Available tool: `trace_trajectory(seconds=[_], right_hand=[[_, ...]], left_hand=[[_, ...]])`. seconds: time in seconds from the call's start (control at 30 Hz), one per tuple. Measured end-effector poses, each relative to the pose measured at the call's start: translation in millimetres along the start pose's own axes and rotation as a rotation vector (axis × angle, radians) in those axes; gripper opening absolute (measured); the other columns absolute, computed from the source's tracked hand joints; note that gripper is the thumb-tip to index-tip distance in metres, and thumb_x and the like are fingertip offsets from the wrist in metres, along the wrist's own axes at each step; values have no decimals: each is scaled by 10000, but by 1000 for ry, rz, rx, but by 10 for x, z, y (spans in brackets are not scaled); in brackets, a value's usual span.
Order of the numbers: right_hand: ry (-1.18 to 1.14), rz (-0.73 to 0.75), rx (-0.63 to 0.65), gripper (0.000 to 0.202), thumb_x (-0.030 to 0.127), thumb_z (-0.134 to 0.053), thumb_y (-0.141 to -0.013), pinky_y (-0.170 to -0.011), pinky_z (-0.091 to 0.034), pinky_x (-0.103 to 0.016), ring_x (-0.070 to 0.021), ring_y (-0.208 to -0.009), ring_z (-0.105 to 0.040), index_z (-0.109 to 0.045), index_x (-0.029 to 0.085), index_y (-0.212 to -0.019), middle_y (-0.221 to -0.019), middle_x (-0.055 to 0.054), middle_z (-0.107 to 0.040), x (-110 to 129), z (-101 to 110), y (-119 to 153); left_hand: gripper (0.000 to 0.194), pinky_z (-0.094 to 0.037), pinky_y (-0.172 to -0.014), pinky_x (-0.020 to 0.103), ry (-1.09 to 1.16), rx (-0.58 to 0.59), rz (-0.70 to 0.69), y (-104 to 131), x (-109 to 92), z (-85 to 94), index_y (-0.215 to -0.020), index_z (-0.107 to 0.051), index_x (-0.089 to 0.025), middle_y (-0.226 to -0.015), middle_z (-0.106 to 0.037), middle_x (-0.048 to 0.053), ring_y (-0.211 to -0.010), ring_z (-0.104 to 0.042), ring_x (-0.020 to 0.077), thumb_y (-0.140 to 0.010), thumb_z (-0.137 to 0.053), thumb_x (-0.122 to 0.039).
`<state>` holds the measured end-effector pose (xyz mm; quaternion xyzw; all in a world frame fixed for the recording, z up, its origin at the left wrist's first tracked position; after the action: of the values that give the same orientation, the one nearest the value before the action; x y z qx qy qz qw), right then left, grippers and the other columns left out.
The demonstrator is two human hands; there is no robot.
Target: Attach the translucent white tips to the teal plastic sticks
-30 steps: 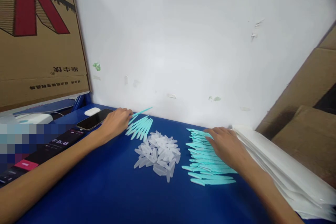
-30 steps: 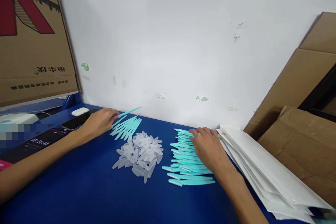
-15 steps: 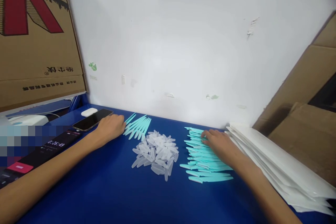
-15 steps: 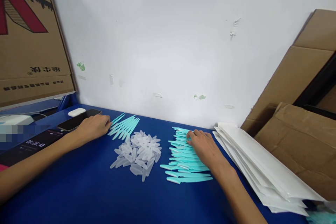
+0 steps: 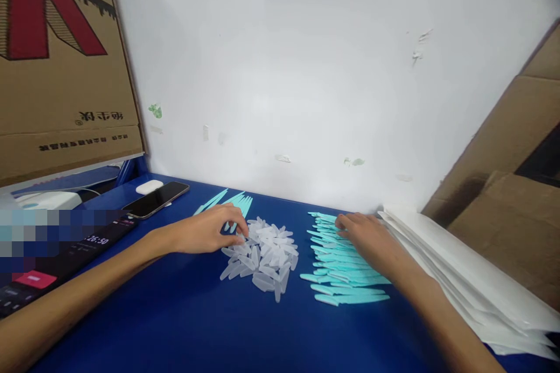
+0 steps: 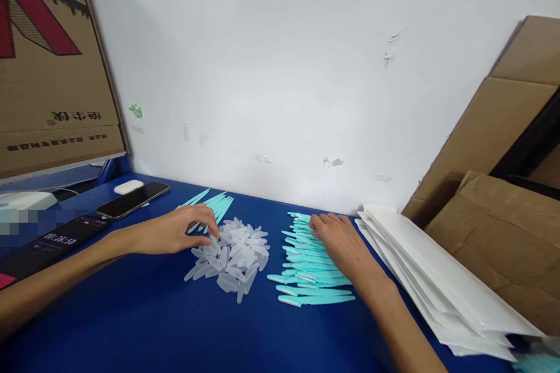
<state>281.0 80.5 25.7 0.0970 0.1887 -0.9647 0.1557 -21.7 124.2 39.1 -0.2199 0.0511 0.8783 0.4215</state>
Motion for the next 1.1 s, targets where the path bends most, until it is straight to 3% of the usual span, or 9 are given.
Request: trace_trajectory(seconds=[0.2,0.37,0.73,0.97,1.1], right_hand=[[33,6,-10,128,127,-490,-970,-678,-353,-319,-217,-707,-622,-572,207,-912,-687,-14,-648,88,136,-29],[28,51,-76,124,147,-484,-978,-711,-395,-331,-224,-747,-650,-591,208,-966,-786,-42,-706,178,203,-29],[-25,150,-115,150,208,-506,-994,-782,-460,-377,-238,-825,-672,-637,220,-1066,-878,-63,-739,274,142,-42],[-42,124,-61,190,197,-511,-983,-688,-480,-327,-227,-784,-690,-665,232,-1089,-870,-63,-755,294,101,-33],[-24,68,-2,204,233,-498,-990,-558,-436,-275,-213,-697,-701,-678,247,-1085,-855,-48,-761,290,96,-25]], left_hand=[[261,-472,-803,279,53,106,26,33,8,-114,-1053,-720,-304,-1072,-661,30,-1009,-603,214,-925,-608,-501],[272,-464,-764,271,73,115,11,27,1,-160,-1041,-712,-285,-1051,-651,42,-968,-604,208,-942,-582,-502],[286,-450,-727,275,63,74,3,33,-17,-163,-994,-692,-256,-1052,-648,48,-918,-601,196,-951,-562,-507],[239,-447,-756,279,73,69,-3,28,-28,-183,-1011,-681,-266,-1073,-661,35,-968,-593,193,-984,-530,-450],[268,-452,-718,268,76,-8,-35,7,-64,-142,-1039,-684,-261,-1034,-673,38,-901,-595,183,-988,-516,-464]])
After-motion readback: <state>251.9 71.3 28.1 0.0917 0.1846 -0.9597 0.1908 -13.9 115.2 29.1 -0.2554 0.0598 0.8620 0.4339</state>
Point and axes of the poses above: each hand's wrist, its own y-axis away from the middle knuckle, its own z-axis out of the back of the hand, x = y × z, the point moved 7 cm from there along -y, towards the middle knuckle
